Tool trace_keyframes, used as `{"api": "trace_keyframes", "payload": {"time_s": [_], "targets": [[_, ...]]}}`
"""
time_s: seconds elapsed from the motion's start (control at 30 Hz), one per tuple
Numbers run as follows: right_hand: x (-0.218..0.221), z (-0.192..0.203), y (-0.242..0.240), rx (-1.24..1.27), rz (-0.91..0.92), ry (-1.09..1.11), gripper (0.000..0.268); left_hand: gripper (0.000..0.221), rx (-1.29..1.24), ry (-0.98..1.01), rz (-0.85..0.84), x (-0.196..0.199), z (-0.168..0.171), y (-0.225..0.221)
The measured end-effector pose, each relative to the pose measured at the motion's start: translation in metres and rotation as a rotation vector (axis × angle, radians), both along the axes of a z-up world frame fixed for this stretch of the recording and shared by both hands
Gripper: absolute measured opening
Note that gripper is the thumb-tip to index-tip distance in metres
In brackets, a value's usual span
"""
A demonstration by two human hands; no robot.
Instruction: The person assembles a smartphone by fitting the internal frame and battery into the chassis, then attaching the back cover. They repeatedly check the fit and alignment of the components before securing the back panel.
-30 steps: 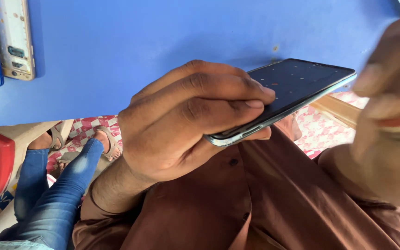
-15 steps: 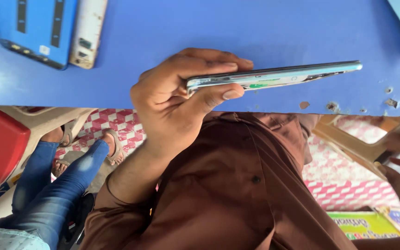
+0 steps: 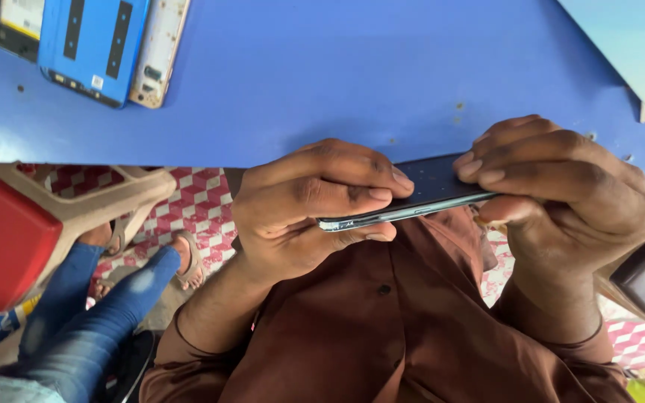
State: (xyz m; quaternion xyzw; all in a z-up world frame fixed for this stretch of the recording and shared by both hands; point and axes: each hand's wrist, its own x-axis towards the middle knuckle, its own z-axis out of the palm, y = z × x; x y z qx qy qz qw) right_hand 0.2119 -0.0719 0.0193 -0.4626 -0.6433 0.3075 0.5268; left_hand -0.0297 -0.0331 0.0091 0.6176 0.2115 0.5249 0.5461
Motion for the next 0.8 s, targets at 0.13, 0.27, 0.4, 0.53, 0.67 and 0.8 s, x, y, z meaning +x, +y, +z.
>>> {"api": "trace_keyframes", "payload": {"time_s": [0.13, 0.27, 0.4, 0.53, 0.67, 0.8], "targets": [[-0.01, 0.001, 0.021, 0.044, 0.172, 0.079, 0.034, 0.02, 0.018, -0.012, 0.02, -0.005, -0.006, -0.002], [-0.005, -0.012, 0.021, 0.061, 0.178, 0.076, 0.026, 0.02, 0.085, 0.023, 0.02, -0.003, -0.005, 0.004], [-0.005, -0.025, 0.017, 0.11, 0.135, 0.09, 0.026, 0.02, 0.126, 0.05, 0.019, -0.005, -0.001, 0.01], [-0.009, -0.03, 0.015, 0.049, 0.077, 0.178, 0.028, 0.024, 0.07, 0.13, 0.006, -0.02, 0.006, 0.01], [-0.015, -0.038, 0.017, -0.01, 0.051, 0.285, 0.035, 0.027, -0.072, 0.113, 0.037, -0.029, 0.007, 0.003], [-0.022, -0.045, 0.017, -0.021, 0.053, 0.325, 0.038, 0.027, -0.053, 0.113, 0.109, -0.029, 0.009, 0.0]]}}
